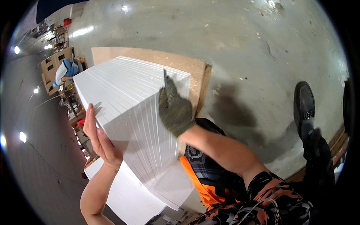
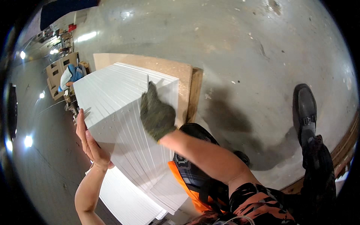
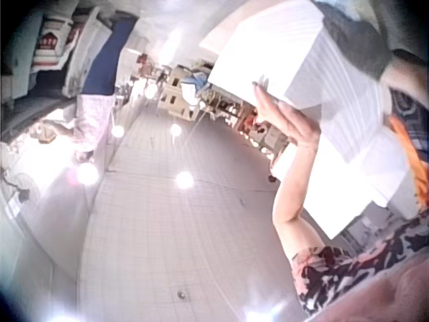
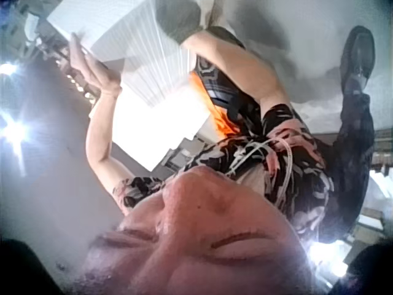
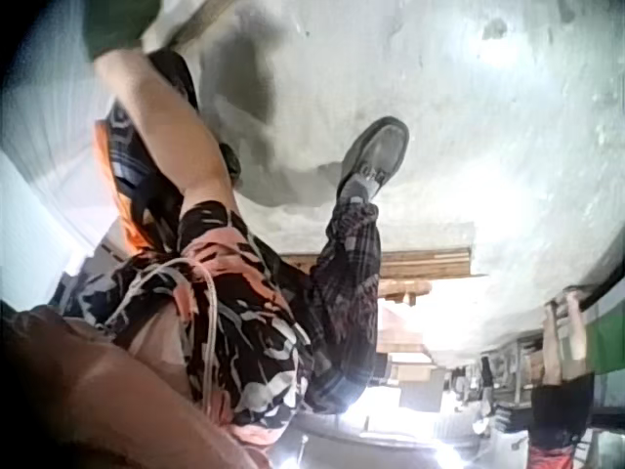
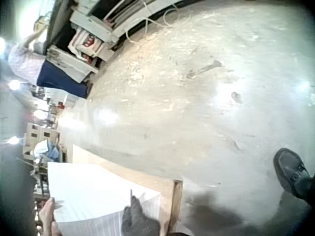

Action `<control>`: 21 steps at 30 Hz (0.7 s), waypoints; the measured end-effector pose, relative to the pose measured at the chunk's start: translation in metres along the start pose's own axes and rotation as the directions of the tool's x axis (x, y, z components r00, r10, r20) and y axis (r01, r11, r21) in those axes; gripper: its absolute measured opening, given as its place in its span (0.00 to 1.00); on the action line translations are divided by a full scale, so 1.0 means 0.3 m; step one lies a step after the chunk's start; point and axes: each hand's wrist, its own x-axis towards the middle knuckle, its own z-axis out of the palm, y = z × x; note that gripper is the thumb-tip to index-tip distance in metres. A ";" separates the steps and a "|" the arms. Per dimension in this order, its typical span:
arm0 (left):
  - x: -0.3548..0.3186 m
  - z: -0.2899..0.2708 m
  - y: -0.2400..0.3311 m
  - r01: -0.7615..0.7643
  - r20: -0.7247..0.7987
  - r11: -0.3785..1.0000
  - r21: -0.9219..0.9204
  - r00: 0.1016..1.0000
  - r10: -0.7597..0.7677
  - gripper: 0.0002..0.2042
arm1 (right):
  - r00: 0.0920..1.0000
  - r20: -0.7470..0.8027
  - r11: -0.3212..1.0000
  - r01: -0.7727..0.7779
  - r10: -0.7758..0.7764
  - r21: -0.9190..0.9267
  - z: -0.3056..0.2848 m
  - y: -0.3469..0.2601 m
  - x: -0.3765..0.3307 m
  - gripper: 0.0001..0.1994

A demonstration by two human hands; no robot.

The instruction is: The person uses a sanding block to smooth the edges of white panels stacked on a wooden board, then moves to a different workstation and uses a mallet to tap the edges of a white box.

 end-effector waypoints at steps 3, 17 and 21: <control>-0.009 0.042 0.001 0.014 -0.028 1.000 0.013 1.000 -0.014 0.24 | 0.845 -0.086 0.849 0.522 -0.527 -0.081 0.090 -0.125 -0.066 0.25; -0.015 -0.009 -0.048 0.039 0.030 0.991 0.127 0.999 -0.043 0.24 | 0.667 -0.134 0.677 0.734 -0.733 -0.052 0.196 -0.112 -0.036 0.14; 0.002 -0.017 0.002 -0.023 0.014 1.000 -0.016 1.000 0.023 0.24 | 0.988 -0.068 0.989 0.144 -0.142 0.034 0.070 -0.028 0.012 0.21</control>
